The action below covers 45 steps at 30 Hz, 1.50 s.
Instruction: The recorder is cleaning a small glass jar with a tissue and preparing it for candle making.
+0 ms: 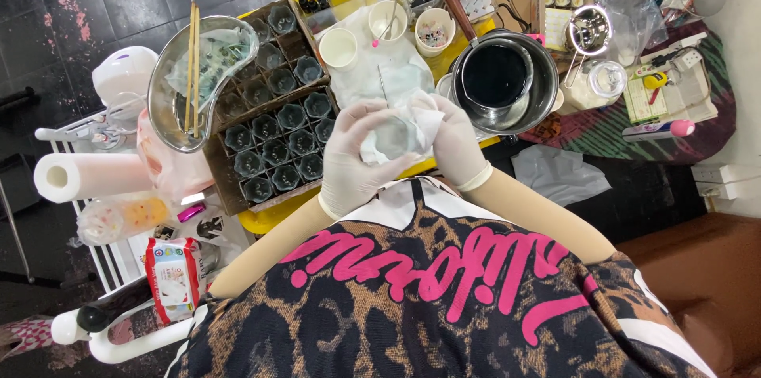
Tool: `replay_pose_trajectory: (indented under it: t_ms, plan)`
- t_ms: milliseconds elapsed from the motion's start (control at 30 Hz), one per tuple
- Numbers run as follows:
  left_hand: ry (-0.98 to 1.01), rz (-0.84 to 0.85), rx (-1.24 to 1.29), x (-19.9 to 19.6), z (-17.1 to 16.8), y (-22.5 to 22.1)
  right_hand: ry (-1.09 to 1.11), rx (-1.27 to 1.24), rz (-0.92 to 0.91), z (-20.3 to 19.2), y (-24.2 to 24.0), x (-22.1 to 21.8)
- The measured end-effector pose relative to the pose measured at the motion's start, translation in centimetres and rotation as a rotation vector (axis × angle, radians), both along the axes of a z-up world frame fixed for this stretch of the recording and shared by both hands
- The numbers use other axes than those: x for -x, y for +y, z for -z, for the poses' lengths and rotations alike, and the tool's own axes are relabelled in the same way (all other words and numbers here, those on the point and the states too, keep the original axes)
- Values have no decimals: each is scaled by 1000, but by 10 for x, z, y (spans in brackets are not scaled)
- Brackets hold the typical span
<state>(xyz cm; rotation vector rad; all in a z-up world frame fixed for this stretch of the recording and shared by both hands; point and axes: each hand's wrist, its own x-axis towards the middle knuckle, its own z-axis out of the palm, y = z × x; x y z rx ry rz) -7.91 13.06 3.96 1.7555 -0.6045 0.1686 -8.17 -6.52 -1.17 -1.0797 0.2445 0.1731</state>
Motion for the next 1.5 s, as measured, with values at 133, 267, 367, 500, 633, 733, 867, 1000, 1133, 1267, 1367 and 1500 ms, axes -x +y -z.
replay_pose_trajectory:
  t_ms: [133,267,367,500,633,733,867,1000,1133,1267,1367,1500]
  plan:
    - [338,-38,218,0,15,6,-144,182,-74,-31,-3,6]
    - [-26,-159,-58,-9,6,15,-233,247,-323,-31,-15,16]
    - [-193,-231,-214,-15,6,18,-321,437,-490,-39,-14,20]
    - [-318,-251,-345,-20,3,22,-242,480,-509,-36,-7,25]
    - [-404,-214,-412,-25,3,23,-378,711,-483,-34,-4,24]
    - [-459,-225,-455,-26,-3,21,-459,842,-454,-47,0,24]
    - [-412,-227,-512,-28,-9,18,-573,1140,-390,-59,4,22]
    - [-317,-229,-449,-30,-16,16,-661,1235,-308,-61,5,22]
    - [-100,-165,-354,-31,-29,19,-821,1119,-201,-59,6,25]
    - [-58,-94,-272,-33,-32,22,-775,1170,-162,-57,7,26]
    - [-64,-68,-291,-32,-38,24,-824,1168,-130,-57,5,25]
    - [16,-33,-283,-33,-43,26,-866,1233,-137,-60,1,22]
